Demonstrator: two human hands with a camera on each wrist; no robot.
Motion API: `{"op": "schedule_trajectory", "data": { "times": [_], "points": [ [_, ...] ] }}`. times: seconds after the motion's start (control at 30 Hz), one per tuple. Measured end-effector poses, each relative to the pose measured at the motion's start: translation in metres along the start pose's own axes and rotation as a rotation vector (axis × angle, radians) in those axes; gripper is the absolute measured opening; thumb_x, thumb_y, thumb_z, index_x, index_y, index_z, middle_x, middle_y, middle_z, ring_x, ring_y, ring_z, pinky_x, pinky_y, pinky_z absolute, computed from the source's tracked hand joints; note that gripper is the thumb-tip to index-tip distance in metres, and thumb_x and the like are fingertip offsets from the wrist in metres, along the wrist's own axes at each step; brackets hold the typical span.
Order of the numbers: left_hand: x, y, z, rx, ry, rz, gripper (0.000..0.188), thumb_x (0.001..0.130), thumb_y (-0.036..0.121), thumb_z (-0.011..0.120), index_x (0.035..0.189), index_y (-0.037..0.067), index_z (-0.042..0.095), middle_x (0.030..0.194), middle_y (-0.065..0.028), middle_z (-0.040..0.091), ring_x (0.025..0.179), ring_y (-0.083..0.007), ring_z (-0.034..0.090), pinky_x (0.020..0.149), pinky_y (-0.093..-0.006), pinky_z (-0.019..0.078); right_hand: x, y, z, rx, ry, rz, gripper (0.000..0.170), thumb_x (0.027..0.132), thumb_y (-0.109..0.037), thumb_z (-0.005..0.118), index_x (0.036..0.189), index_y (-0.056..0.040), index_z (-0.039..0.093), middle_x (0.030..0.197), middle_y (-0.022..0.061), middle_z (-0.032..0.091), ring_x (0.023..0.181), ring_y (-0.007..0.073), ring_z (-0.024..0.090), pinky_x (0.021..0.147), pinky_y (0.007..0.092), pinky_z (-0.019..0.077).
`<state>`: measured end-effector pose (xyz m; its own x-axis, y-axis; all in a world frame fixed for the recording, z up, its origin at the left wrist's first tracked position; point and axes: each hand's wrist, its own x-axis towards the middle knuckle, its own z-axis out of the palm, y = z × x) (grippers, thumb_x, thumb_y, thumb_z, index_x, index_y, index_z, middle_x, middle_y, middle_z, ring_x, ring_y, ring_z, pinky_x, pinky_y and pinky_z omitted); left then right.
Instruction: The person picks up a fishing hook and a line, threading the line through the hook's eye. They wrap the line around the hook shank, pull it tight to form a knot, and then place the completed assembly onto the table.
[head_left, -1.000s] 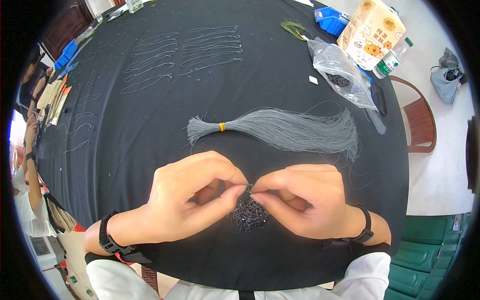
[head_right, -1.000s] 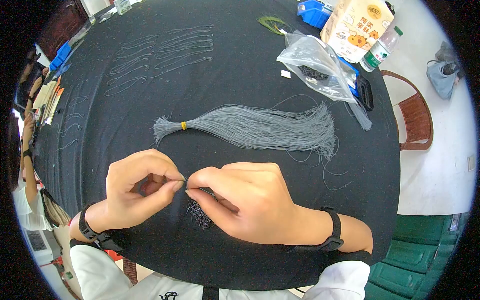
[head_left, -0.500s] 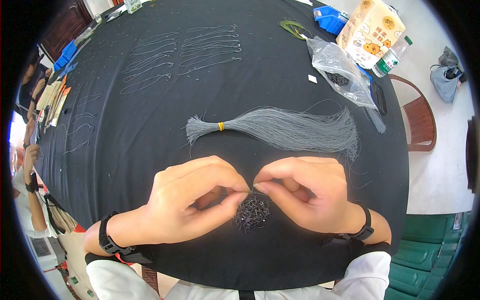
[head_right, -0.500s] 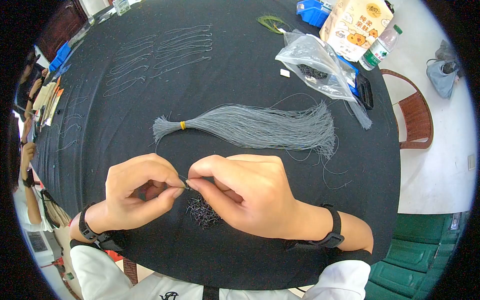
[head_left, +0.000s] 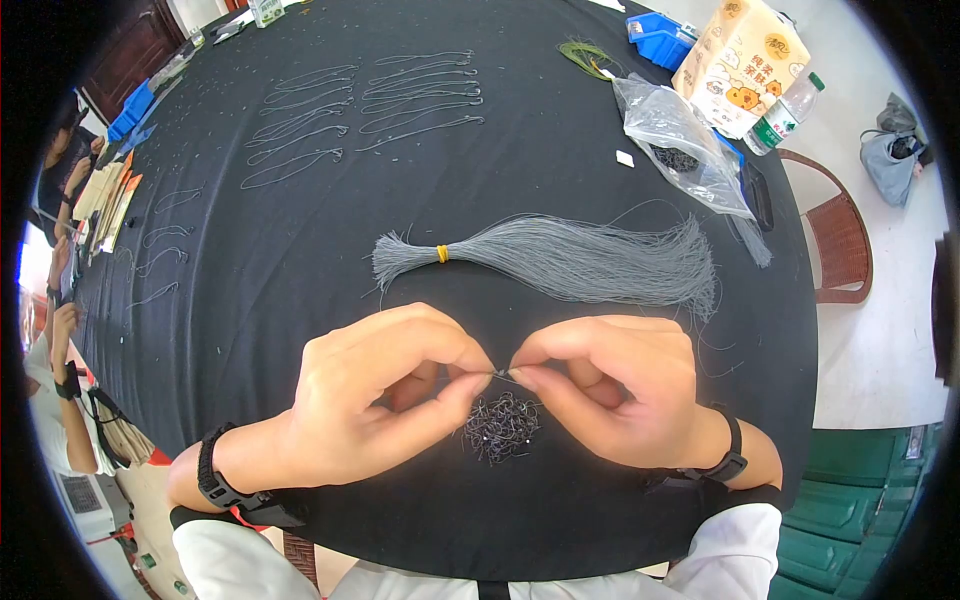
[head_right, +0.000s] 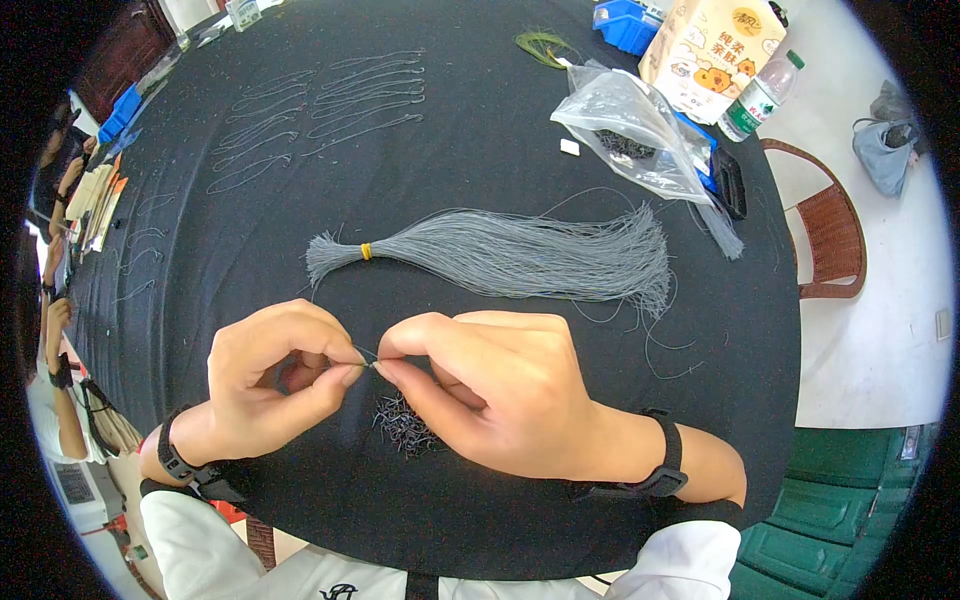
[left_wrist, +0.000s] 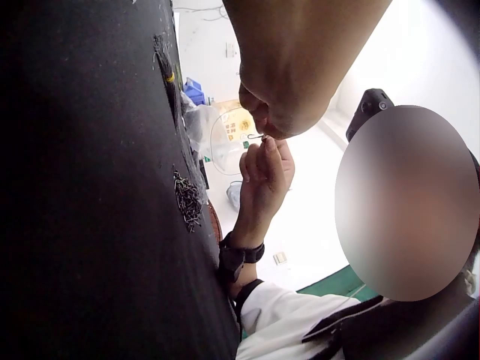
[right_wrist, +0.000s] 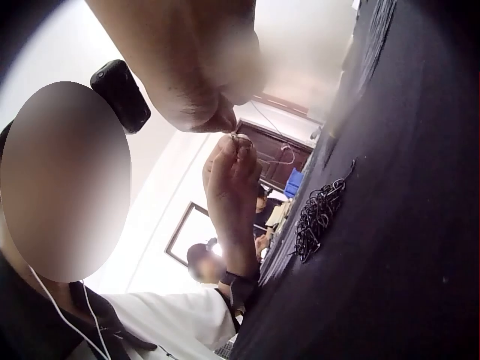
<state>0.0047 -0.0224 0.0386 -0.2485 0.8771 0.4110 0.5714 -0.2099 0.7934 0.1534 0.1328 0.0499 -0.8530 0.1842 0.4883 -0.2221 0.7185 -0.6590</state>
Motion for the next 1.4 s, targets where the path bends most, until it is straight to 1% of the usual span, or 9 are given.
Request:
{"op": "schedule_trajectory", "data": {
  "times": [0.27,0.47,0.77,0.87,0.97,1.07,1.17,1.27,1.4],
  "points": [
    [0.0004,0.0,0.0008,0.036,0.021,0.033,0.018,0.071,-0.007,0.07,0.086,0.0,0.065,0.081,-0.0071,0.063,0.047,-0.0025,0.038,0.044,-0.0189,0.0299,-0.0006,-0.0028,0.0016,0.052,-0.012,0.002,0.016,0.072,0.0,0.074,0.085,-0.0053,0.066,0.052,0.0031,0.05,0.042,0.0134,0.048,0.04,0.0278,0.034],
    [0.0006,0.0014,0.0012,0.058,0.016,0.05,0.018,0.07,-0.006,0.071,0.086,0.001,0.065,0.081,-0.0069,0.063,0.047,-0.0034,0.039,0.043,-0.0195,0.0304,0.0001,-0.0012,0.002,0.031,0.011,-0.012,0.016,0.073,0.0,0.073,0.085,-0.0058,0.065,0.05,0.0012,0.045,0.041,0.0122,0.044,0.04,0.0276,0.0314],
    [0.001,0.0045,0.0017,0.058,0.011,0.048,0.018,0.068,-0.005,0.072,0.084,0.002,0.066,0.08,-0.0065,0.064,0.048,-0.0046,0.04,0.043,-0.0205,0.0308,-0.0008,0.0014,0.003,0.052,0.007,0.027,0.014,0.075,-0.002,0.073,0.085,-0.0075,0.065,0.048,-0.0014,0.039,0.04,0.0103,0.04,0.04,0.0273,0.0277],
    [0.0005,0.0048,0.0018,0.055,0.015,0.044,0.019,0.068,-0.005,0.072,0.084,0.002,0.066,0.079,-0.0066,0.064,0.048,-0.0051,0.041,0.044,-0.0204,0.0309,-0.0005,0.001,0.0023,0.054,-0.01,0.05,0.014,0.075,-0.002,0.073,0.086,-0.0078,0.065,0.047,-0.0016,0.036,0.04,0.0101,0.038,0.04,0.0274,0.0269],
    [0.0005,0.0032,0.0027,0.04,0.038,0.066,0.019,0.068,-0.006,0.071,0.084,0.001,0.066,0.08,-0.0066,0.064,0.049,-0.0055,0.042,0.044,-0.0203,0.0312,-0.0028,0.0028,0.0007,0.127,-0.053,0.117,0.016,0.076,-0.003,0.073,0.089,-0.0078,0.066,0.047,-0.0015,0.035,0.04,0.0102,0.037,0.041,0.0278,0.0268],
    [-0.0002,0.003,0.0017,0.016,0.036,0.043,0.019,0.068,-0.007,0.071,0.085,0.001,0.066,0.08,-0.0071,0.064,0.05,-0.0051,0.042,0.045,-0.0201,0.0313,0.0003,-0.0004,-0.0044,0.174,-0.121,0.148,0.017,0.076,-0.003,0.072,0.092,-0.0077,0.067,0.048,-0.0012,0.035,0.04,0.0105,0.037,0.042,0.028,0.0267],
    [0.0,0.0048,0.0002,-0.014,0.021,0.013,0.019,0.069,-0.008,0.07,0.085,0.0,0.066,0.081,-0.0077,0.064,0.05,-0.0045,0.041,0.045,-0.0199,0.0312,0.0003,0.0021,-0.0017,0.145,-0.122,0.1,0.017,0.077,-0.004,0.072,0.092,-0.0073,0.067,0.048,-0.0003,0.039,0.04,0.0117,0.039,0.042,0.0285,0.0285],
    [0.0001,-0.0002,0.0007,0.012,0.027,0.082,0.022,0.072,-0.005,0.071,0.092,0.004,0.064,0.079,-0.0038,0.063,0.047,-0.0047,0.042,0.04,-0.0211,0.0317,-0.001,0.0052,0.0021,0.123,-0.071,0.047,0.015,0.076,-0.004,0.072,0.09,-0.0066,0.067,0.049,0.0009,0.043,0.04,0.0127,0.042,0.042,0.0286,0.0303],
    [-0.0001,0.0033,0.0007,-0.016,0.019,0.029,0.019,0.07,-0.008,0.07,0.087,0.0,0.065,0.081,-0.0081,0.063,0.05,-0.0041,0.041,0.045,-0.0196,0.031,0.0001,0.0029,0.0012,0.098,-0.058,0.032,0.014,0.075,-0.003,0.072,0.088,-0.0064,0.067,0.05,0.0015,0.046,0.042,0.0131,0.046,0.042,0.0283,0.0325]
  ]
}}
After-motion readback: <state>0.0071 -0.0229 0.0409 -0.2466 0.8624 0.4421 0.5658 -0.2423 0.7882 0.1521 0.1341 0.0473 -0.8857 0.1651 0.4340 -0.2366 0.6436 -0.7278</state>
